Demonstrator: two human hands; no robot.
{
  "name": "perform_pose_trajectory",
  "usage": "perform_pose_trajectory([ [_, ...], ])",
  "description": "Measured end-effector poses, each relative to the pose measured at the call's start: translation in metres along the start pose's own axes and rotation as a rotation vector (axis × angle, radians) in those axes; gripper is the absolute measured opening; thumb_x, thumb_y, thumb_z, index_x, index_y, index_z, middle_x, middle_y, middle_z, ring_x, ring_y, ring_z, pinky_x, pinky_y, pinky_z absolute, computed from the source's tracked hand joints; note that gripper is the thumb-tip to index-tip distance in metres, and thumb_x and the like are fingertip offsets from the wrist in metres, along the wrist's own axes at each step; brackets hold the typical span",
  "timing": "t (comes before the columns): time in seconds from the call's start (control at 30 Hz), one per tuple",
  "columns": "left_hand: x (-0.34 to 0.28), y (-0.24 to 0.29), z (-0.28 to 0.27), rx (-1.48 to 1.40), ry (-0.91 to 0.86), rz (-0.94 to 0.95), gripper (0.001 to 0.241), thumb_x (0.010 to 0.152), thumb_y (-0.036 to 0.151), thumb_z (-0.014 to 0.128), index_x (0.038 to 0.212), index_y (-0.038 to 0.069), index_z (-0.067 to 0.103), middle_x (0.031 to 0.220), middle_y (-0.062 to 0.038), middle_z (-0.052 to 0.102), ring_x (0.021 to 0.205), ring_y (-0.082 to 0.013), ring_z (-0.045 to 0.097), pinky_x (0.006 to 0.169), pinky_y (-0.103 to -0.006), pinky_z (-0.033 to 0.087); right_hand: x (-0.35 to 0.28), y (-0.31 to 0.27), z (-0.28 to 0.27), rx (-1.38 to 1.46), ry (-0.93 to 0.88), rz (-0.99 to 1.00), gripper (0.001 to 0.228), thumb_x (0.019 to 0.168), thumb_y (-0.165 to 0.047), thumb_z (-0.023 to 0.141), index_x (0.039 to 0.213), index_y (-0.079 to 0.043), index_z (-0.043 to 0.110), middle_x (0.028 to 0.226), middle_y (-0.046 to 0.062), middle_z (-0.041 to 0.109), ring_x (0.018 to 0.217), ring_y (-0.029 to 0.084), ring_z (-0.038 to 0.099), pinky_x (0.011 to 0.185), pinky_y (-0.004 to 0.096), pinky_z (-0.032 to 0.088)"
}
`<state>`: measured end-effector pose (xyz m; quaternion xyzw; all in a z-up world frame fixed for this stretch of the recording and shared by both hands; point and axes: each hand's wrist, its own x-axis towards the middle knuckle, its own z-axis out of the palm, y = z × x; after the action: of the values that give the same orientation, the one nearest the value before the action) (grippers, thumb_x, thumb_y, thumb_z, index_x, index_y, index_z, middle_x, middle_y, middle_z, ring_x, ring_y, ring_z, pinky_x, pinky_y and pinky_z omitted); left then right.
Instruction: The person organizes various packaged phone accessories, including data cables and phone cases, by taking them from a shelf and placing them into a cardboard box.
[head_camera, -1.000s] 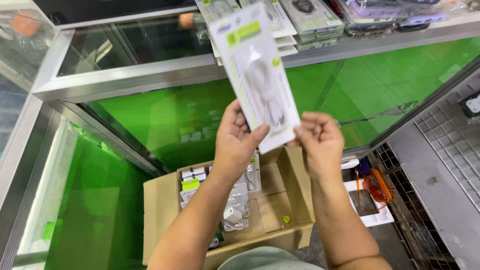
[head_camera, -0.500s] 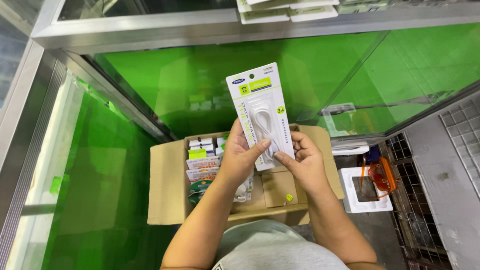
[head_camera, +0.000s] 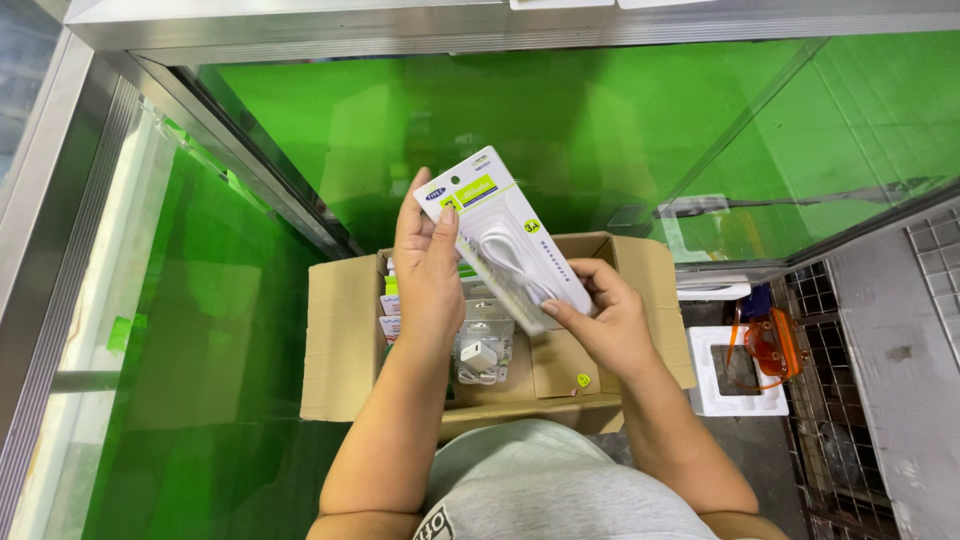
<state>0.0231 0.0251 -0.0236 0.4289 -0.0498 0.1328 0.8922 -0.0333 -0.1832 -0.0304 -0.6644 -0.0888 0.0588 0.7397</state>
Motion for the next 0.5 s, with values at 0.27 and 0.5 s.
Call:
perform_pose_trajectory([
  [0.27,-0.024,-0.034,0.018,-0.686,-0.101,-0.500,0.079,0.104,0.062,0.026,0.157,0.003,0.031,0.155,-0.032,0.039,0.139,-0.0452,0.045,0.112,-0.0565,0.040,-0.010,-0.041,0.046,-0.914,0.181,-0.719,0.042,0.069,0.005,0.080,0.109,-0.005,0.069,0.110,0.013,0.070,0.100,0.034,0.068,0.086,0.040,0.057],
  [0.5,-0.026,-0.042,0.002,-0.539,-0.100,-0.465,0.073,0.106,0.054,0.032,0.155,0.000,0.037,0.149,-0.029,0.050,0.139,-0.0416,0.049,0.115,-0.0530,0.041,-0.013,-0.024,0.036,-0.795,0.215,-0.635,0.037,0.077,0.007,0.076,0.112,-0.004,0.069,0.110,0.014,0.070,0.099,0.032,0.069,0.086,0.038,0.056],
])
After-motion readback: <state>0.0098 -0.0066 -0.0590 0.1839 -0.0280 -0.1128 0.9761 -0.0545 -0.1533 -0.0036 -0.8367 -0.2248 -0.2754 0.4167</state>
